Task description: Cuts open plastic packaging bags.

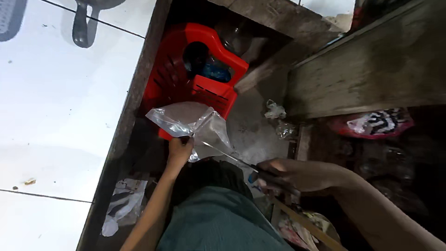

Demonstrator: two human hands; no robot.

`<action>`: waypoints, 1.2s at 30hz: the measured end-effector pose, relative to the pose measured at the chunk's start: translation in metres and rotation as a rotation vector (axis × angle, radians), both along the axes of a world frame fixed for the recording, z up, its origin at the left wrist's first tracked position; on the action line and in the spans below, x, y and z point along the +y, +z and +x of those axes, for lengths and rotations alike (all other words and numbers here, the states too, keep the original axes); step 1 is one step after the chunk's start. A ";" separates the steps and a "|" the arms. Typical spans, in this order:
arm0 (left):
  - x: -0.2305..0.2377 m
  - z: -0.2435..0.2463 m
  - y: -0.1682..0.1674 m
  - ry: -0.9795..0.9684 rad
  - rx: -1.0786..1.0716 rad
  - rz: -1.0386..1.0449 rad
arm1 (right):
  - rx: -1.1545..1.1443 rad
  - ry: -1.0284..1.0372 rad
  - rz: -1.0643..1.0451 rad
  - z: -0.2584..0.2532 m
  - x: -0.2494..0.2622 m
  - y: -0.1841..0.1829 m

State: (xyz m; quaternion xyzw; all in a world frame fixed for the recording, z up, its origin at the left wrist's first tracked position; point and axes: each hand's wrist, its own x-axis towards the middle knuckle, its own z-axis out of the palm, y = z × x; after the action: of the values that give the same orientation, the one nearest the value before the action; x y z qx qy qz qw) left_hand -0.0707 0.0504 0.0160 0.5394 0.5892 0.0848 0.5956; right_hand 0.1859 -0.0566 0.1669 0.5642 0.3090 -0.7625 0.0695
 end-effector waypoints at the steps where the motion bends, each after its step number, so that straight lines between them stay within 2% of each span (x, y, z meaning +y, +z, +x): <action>1: -0.002 -0.004 -0.002 -0.011 0.010 -0.009 | -0.041 0.007 -0.045 -0.008 0.005 -0.001; 5: -0.007 -0.015 -0.012 -0.014 0.014 -0.042 | -0.210 0.051 -0.144 -0.032 0.030 -0.013; 10: -0.012 -0.019 -0.019 0.059 -0.103 -0.049 | -0.306 0.076 -0.231 -0.044 0.058 -0.028; 13: -0.011 -0.019 -0.025 0.031 -0.145 -0.020 | -0.359 0.094 -0.251 -0.048 0.063 -0.029; 22: -0.001 -0.024 -0.008 -0.133 -0.094 -0.002 | -0.356 0.000 -0.250 -0.062 0.063 -0.034; 33: -0.002 -0.016 -0.008 -0.325 -0.024 0.104 | -0.311 -0.027 -0.254 -0.073 0.067 -0.030; 36: -0.013 -0.024 -0.011 -0.307 -0.073 0.158 | -0.368 -0.026 -0.296 -0.089 0.080 -0.027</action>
State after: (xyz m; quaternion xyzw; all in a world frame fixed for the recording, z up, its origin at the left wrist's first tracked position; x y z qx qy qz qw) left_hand -0.0945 0.0371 0.0046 0.6646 0.4695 0.0584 0.5783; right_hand 0.0965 0.0237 0.1402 0.6814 0.1688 -0.6845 0.1968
